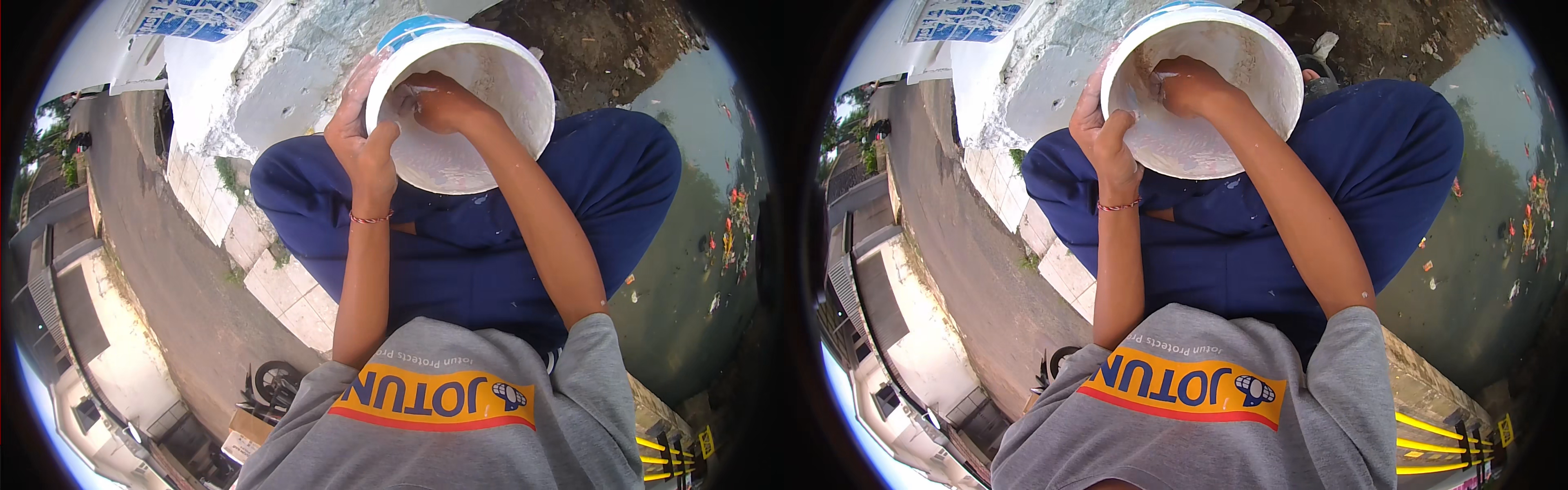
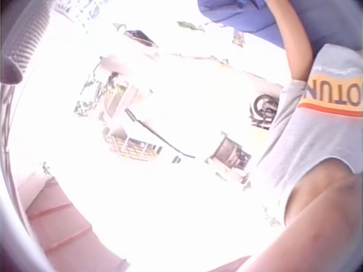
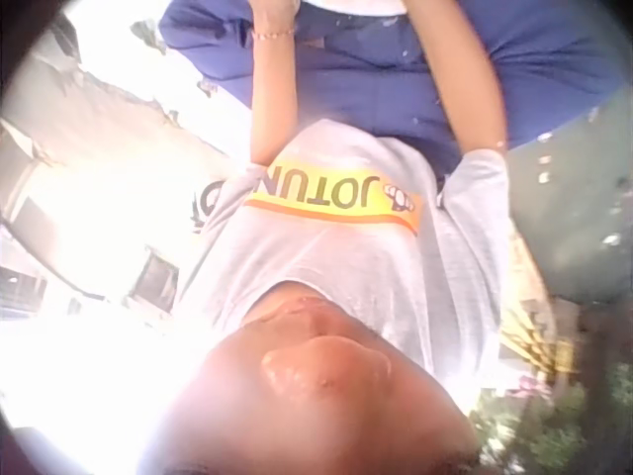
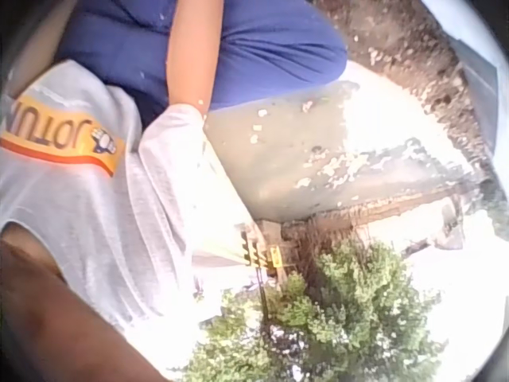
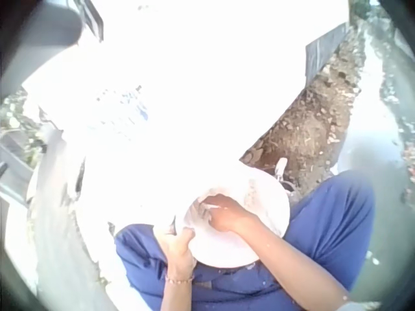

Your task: The recorder mixes paint in a bucket using their hand and then begins painting a wall.

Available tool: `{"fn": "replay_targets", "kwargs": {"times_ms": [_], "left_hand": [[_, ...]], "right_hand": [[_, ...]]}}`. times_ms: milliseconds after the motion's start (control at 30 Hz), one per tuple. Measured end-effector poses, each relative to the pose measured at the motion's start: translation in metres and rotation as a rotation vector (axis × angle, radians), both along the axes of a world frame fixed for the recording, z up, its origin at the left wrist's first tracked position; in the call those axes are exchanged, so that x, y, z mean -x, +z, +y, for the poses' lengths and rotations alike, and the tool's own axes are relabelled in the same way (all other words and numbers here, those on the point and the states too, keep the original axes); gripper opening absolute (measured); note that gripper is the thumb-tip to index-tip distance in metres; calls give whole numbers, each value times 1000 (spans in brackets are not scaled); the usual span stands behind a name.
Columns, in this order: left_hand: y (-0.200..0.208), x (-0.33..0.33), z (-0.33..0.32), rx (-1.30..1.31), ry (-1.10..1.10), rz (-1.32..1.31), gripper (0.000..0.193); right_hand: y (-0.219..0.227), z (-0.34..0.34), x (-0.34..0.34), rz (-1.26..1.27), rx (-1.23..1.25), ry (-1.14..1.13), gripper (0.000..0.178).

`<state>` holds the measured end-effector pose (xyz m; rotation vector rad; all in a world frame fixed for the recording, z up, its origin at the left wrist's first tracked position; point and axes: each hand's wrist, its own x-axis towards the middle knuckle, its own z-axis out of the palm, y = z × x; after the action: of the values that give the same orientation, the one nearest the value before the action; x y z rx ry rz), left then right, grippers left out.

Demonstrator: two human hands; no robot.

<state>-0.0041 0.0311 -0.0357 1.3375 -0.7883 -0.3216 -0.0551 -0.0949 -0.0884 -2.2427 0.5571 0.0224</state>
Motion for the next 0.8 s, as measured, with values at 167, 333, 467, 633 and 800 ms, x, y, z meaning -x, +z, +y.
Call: {"fn": "replay_targets", "kwargs": {"times_ms": [167, 333, 467, 633, 800], "left_hand": [[6, 4, -5, -24, -10, -42, 56], [5, 4, -11, -34, -56, -62, 55], [4, 5, -14, -36, -56, -66, 56], [8, 0, -10, -20, 6, -39, 57], [7, -2, -12, -42, -84, -187, 57]], "right_hand": [[-12, 0, 2, -45, 88, 14, 43], [-14, -4, 3, -75, 8, -10, 41], [-19, -7, 3, -74, 10, -20, 42], [-8, -3, -2, -4, 74, 6, 44], [-17, -2, 8, -207, 128, -27, 35]]}}
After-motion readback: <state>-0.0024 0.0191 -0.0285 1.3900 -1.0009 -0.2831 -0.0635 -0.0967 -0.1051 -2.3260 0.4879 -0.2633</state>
